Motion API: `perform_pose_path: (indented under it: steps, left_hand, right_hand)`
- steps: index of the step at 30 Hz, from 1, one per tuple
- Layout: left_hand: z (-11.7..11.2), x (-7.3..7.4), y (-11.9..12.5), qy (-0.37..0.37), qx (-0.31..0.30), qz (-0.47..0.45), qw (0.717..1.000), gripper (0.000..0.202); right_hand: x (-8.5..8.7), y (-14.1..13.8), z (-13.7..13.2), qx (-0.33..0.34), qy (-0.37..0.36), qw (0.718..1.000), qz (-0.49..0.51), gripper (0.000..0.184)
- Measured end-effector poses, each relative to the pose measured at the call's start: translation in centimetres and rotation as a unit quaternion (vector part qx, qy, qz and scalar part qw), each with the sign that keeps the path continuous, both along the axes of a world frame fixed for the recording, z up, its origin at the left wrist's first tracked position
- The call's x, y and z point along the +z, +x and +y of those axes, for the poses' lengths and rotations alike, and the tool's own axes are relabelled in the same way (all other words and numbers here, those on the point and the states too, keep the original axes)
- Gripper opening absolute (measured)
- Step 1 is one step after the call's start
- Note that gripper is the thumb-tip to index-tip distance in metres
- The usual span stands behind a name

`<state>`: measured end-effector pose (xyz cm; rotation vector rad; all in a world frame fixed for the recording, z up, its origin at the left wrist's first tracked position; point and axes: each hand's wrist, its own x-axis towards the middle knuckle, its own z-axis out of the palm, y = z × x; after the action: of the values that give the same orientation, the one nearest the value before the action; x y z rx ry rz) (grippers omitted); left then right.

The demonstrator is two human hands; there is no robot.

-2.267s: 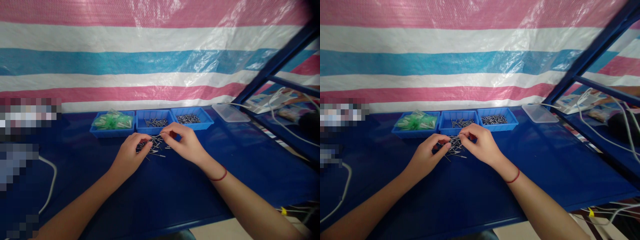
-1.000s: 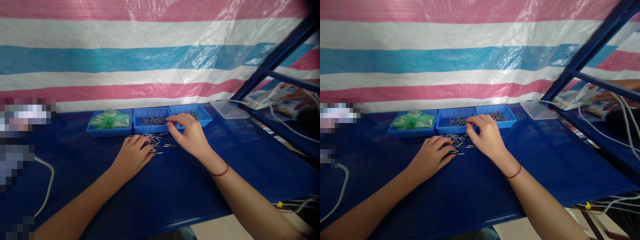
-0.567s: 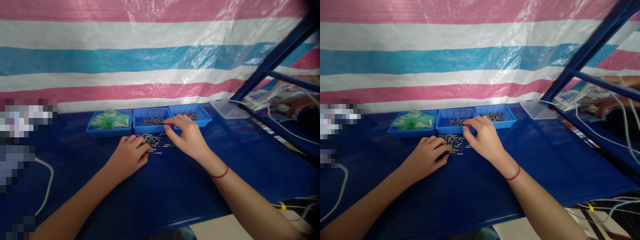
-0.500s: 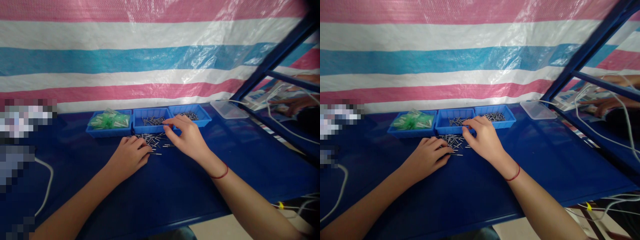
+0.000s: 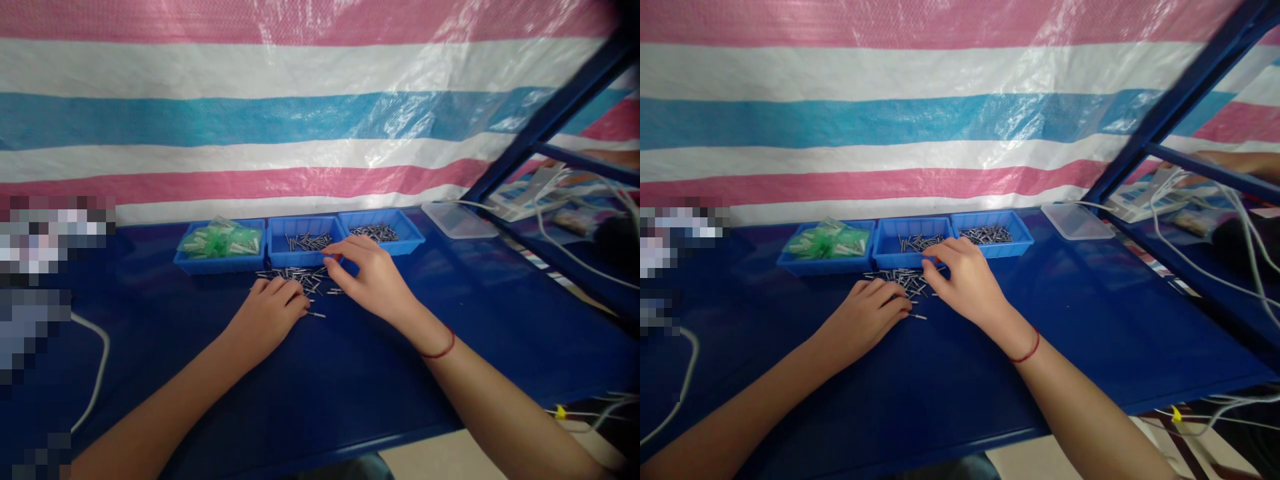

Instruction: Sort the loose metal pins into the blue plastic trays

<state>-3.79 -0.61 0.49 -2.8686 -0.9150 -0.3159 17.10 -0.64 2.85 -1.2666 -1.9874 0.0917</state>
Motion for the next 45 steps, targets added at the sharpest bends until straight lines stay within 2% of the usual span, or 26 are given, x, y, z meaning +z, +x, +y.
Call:
perform_pose_path:
  steps: [12,20,27,30,33,35,38,42,45]
  left_hand:
    - [0.0,-0.1,-0.1,0.003,0.01,0.021,1.0,0.012]
    - [-0.1,0.2,-0.3,-0.04,-0.014,-0.026,0.999,0.011]
    - [-0.1,-0.4,0.1,0.028,-0.03,-0.064,0.997,0.01]
    - [0.0,0.3,-0.1,0.025,-0.008,-0.117,0.993,0.017]
    - [0.1,1.2,-0.4,-0.005,0.008,-0.177,0.984,0.018]
    - [0.1,1.6,-0.5,-0.047,0.022,-0.228,0.972,0.017]
    - [0.0,1.6,-0.3,-0.131,0.06,-0.314,0.938,0.014]
    - [-0.1,1.3,0.2,-0.242,0.127,-0.442,0.854,0.018]
    - [0.0,1.2,0.4,-0.312,0.148,-0.499,0.795,0.019]
  right_hand:
    - [-0.3,0.0,0.1,0.007,-0.007,1.0,-0.002,0.016]
    - [-0.1,-0.1,0.0,0.011,-0.006,1.0,0.001,0.016]
    - [-0.2,-0.2,-0.1,0.014,0.0,1.0,0.009,0.015]
    - [0.0,-0.4,-0.3,0.046,-0.021,0.998,0.049,0.015]
    - [0.0,-0.9,-0.6,0.121,-0.105,0.983,0.089,0.015]
    - [-0.1,-1.2,-0.7,0.151,-0.148,0.972,0.106,0.015]
    - [-0.4,-1.5,-0.8,0.157,-0.169,0.965,0.127,0.014]
    - [-0.7,-1.7,-0.8,0.155,-0.2,0.954,0.159,0.014]
    - [-1.1,-1.9,-0.9,0.163,-0.226,0.941,0.192,0.016]
